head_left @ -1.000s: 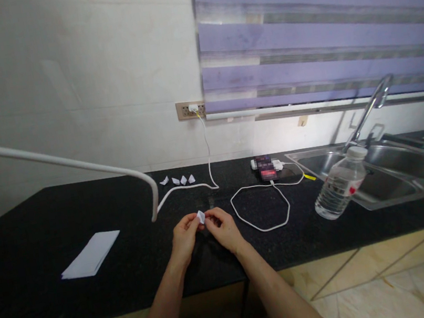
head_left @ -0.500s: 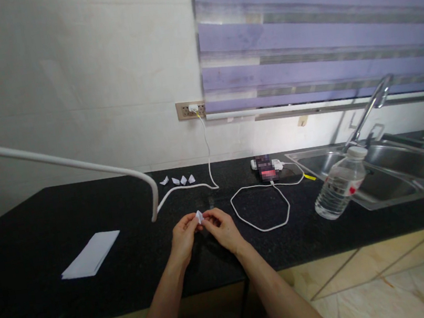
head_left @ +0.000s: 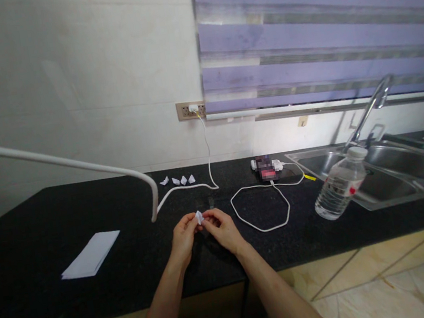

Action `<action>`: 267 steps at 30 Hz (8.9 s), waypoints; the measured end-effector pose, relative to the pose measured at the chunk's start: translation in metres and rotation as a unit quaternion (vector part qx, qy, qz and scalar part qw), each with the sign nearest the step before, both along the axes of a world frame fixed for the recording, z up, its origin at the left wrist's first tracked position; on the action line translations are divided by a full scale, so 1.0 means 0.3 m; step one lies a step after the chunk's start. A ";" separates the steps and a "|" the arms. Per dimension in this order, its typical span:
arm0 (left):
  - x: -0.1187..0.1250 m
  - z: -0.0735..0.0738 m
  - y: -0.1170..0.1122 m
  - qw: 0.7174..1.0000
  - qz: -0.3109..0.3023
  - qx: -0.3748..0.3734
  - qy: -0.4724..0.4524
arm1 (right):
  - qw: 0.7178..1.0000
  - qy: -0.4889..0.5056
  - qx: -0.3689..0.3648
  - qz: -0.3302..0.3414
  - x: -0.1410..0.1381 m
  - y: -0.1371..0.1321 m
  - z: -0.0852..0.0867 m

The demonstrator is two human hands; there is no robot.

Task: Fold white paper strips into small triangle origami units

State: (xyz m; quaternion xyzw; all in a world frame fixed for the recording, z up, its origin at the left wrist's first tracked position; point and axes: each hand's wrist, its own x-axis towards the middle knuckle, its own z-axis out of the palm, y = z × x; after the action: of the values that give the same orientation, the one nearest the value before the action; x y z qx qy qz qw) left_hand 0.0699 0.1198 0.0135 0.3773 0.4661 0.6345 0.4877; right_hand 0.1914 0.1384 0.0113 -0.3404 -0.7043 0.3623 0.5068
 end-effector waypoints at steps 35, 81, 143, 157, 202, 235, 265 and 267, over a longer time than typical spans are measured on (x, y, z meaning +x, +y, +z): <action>0.013 0.018 -0.006 0.991 0.060 0.016 0.120 | 0.993 -0.025 0.058 -0.096 0.006 0.011 -0.002; -0.008 0.017 -0.010 0.921 0.148 0.144 0.331 | 0.985 -0.021 0.120 -0.121 0.015 0.011 0.007; 0.003 0.000 -0.010 0.902 0.113 0.186 0.373 | 0.991 -0.043 0.109 -0.063 0.011 0.010 0.000; 0.003 0.003 -0.008 0.939 0.124 0.117 0.299 | 0.993 -0.026 0.091 -0.076 0.014 0.017 -0.003; 0.011 0.010 -0.025 0.890 0.087 0.173 0.413 | 0.995 -0.050 0.066 -0.053 0.013 0.003 0.008; 0.008 0.019 -0.021 0.920 0.101 0.081 0.369 | 0.998 -0.014 -0.007 -0.063 0.013 0.015 -0.005; 0.013 -0.002 -0.019 0.893 0.079 0.170 0.410 | 0.996 -0.041 0.047 -0.059 0.008 0.012 -0.007; 0.015 -0.004 -0.021 0.886 0.083 0.167 0.425 | 0.995 -0.048 0.053 -0.065 0.007 0.010 -0.005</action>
State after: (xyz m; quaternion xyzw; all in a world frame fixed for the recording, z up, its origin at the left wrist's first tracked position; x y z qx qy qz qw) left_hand 0.0744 0.1136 0.0122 0.6465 0.5457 0.5197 0.1189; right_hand 0.1936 0.1414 0.0099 -0.3754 -0.7221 0.2741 0.5123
